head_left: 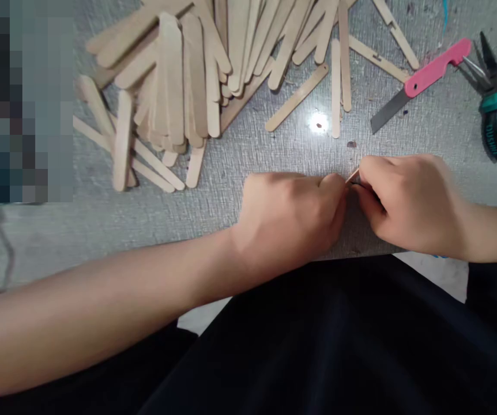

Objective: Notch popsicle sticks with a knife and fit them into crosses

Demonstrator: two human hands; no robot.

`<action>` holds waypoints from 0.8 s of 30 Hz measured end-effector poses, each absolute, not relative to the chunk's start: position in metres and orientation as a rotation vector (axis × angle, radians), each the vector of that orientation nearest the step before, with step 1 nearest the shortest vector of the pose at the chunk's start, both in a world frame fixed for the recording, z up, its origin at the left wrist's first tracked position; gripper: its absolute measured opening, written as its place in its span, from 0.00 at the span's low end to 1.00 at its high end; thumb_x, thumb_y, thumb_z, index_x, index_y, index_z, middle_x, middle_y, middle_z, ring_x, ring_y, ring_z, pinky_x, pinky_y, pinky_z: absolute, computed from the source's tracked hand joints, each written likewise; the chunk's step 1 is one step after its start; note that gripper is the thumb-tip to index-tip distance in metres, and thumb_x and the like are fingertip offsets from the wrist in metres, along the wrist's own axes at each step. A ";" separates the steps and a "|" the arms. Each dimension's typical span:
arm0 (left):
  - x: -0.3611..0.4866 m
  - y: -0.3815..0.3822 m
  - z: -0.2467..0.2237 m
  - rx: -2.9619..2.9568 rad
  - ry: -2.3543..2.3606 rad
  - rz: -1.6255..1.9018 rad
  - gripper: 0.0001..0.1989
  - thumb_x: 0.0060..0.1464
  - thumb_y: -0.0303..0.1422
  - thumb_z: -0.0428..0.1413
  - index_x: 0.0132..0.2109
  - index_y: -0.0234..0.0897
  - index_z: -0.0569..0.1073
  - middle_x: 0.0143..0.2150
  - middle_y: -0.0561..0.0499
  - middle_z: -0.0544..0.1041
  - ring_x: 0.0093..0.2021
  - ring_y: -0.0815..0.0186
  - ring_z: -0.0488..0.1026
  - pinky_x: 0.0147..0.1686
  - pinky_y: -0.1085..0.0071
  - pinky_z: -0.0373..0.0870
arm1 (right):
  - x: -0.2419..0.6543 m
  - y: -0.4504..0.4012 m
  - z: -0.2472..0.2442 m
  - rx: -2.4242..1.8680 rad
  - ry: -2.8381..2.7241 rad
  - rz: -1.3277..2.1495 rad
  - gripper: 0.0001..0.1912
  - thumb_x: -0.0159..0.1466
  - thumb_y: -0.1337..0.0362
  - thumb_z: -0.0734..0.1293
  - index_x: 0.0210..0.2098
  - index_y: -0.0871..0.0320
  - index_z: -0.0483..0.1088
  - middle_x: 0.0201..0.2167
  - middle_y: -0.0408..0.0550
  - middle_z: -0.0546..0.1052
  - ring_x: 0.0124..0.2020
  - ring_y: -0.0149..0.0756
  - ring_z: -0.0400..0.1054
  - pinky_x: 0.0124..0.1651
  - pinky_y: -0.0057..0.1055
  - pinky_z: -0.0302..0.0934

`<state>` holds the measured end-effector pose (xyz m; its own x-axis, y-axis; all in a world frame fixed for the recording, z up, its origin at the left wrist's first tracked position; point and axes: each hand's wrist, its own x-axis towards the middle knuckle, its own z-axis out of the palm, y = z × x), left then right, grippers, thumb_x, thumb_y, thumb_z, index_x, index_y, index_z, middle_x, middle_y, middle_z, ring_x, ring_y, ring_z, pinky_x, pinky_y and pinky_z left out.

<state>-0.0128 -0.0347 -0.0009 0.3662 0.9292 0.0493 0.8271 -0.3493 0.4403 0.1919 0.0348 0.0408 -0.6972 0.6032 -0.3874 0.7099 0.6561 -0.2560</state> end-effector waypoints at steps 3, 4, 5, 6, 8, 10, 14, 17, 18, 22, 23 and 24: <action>-0.017 -0.033 -0.004 2.432 1.481 0.507 0.22 0.72 0.27 0.52 0.26 0.42 0.63 0.18 0.55 0.65 0.18 0.69 0.58 0.21 0.68 0.47 | 0.192 0.038 0.041 1.008 2.597 -0.614 0.09 0.75 0.70 0.64 0.41 0.56 0.75 0.27 0.47 0.77 0.24 0.36 0.57 0.35 0.40 0.39; -0.018 -0.032 -0.005 2.473 1.460 0.554 0.22 0.72 0.26 0.53 0.26 0.42 0.63 0.18 0.56 0.65 0.18 0.69 0.58 0.20 0.68 0.47 | 0.192 0.039 0.040 0.983 2.594 -0.622 0.09 0.74 0.71 0.64 0.41 0.56 0.76 0.27 0.47 0.77 0.24 0.36 0.57 0.35 0.40 0.40; -0.019 -0.031 -0.006 2.509 1.438 0.599 0.22 0.71 0.25 0.54 0.26 0.42 0.63 0.18 0.57 0.65 0.17 0.70 0.58 0.19 0.68 0.48 | 0.192 0.040 0.040 0.961 2.594 -0.623 0.09 0.73 0.72 0.64 0.41 0.56 0.76 0.27 0.47 0.77 0.24 0.36 0.57 0.35 0.40 0.40; -0.020 -0.030 -0.007 2.542 1.410 0.631 0.22 0.71 0.25 0.55 0.26 0.42 0.63 0.18 0.57 0.65 0.17 0.70 0.58 0.19 0.68 0.48 | 0.192 0.040 0.040 0.940 2.592 -0.621 0.09 0.72 0.73 0.64 0.41 0.57 0.76 0.27 0.47 0.77 0.24 0.36 0.57 0.35 0.40 0.40; -0.021 -0.027 -0.009 2.599 1.358 0.665 0.23 0.70 0.24 0.56 0.26 0.42 0.62 0.18 0.58 0.65 0.17 0.71 0.59 0.18 0.69 0.49 | 0.191 0.041 0.040 0.912 2.581 -0.602 0.09 0.70 0.75 0.65 0.41 0.57 0.76 0.27 0.46 0.77 0.24 0.36 0.56 0.35 0.40 0.39; -0.022 -0.025 -0.010 2.633 1.311 0.687 0.24 0.71 0.25 0.57 0.25 0.42 0.61 0.18 0.58 0.64 0.17 0.72 0.57 0.17 0.69 0.49 | 0.189 0.042 0.041 0.890 2.553 -0.582 0.09 0.68 0.76 0.66 0.42 0.58 0.76 0.27 0.46 0.77 0.24 0.36 0.55 0.34 0.40 0.39; -0.022 -0.022 -0.012 2.653 1.277 0.748 0.25 0.71 0.27 0.58 0.24 0.42 0.61 0.18 0.58 0.63 0.17 0.72 0.56 0.18 0.70 0.48 | 0.186 0.041 0.043 0.876 2.526 -0.567 0.10 0.66 0.76 0.67 0.42 0.58 0.76 0.27 0.47 0.78 0.24 0.37 0.55 0.33 0.40 0.39; -0.024 -0.020 -0.012 2.682 1.245 0.731 0.25 0.71 0.25 0.58 0.25 0.42 0.59 0.18 0.58 0.61 0.17 0.72 0.55 0.18 0.70 0.48 | 0.184 0.040 0.044 0.898 2.504 -0.580 0.08 0.67 0.75 0.68 0.40 0.57 0.76 0.27 0.48 0.78 0.25 0.37 0.56 0.33 0.40 0.39; -0.026 -0.019 -0.011 2.674 1.249 0.708 0.25 0.70 0.25 0.58 0.25 0.42 0.58 0.18 0.58 0.60 0.17 0.71 0.55 0.18 0.69 0.47 | 0.184 0.040 0.043 0.907 2.505 -0.592 0.07 0.67 0.74 0.68 0.40 0.56 0.76 0.27 0.48 0.78 0.25 0.38 0.57 0.34 0.40 0.39; -0.034 -0.017 -0.008 2.428 1.317 0.530 0.21 0.71 0.31 0.56 0.28 0.42 0.60 0.18 0.56 0.60 0.18 0.68 0.54 0.22 0.66 0.46 | 0.190 0.043 0.040 0.936 2.550 -0.690 0.07 0.71 0.72 0.67 0.41 0.55 0.76 0.28 0.48 0.79 0.26 0.39 0.61 0.35 0.40 0.41; -0.036 -0.017 -0.006 2.345 1.336 0.467 0.19 0.71 0.33 0.55 0.28 0.42 0.63 0.19 0.56 0.61 0.19 0.68 0.54 0.24 0.65 0.46 | 0.193 0.045 0.038 0.938 2.561 -0.726 0.07 0.73 0.70 0.67 0.41 0.55 0.76 0.29 0.48 0.79 0.27 0.39 0.62 0.35 0.40 0.42; -0.037 -0.017 -0.005 2.268 1.356 0.412 0.18 0.71 0.35 0.54 0.29 0.42 0.65 0.19 0.55 0.62 0.19 0.67 0.54 0.26 0.63 0.46 | 0.196 0.047 0.036 0.941 2.574 -0.770 0.07 0.74 0.68 0.66 0.41 0.55 0.75 0.29 0.48 0.79 0.27 0.39 0.63 0.35 0.39 0.44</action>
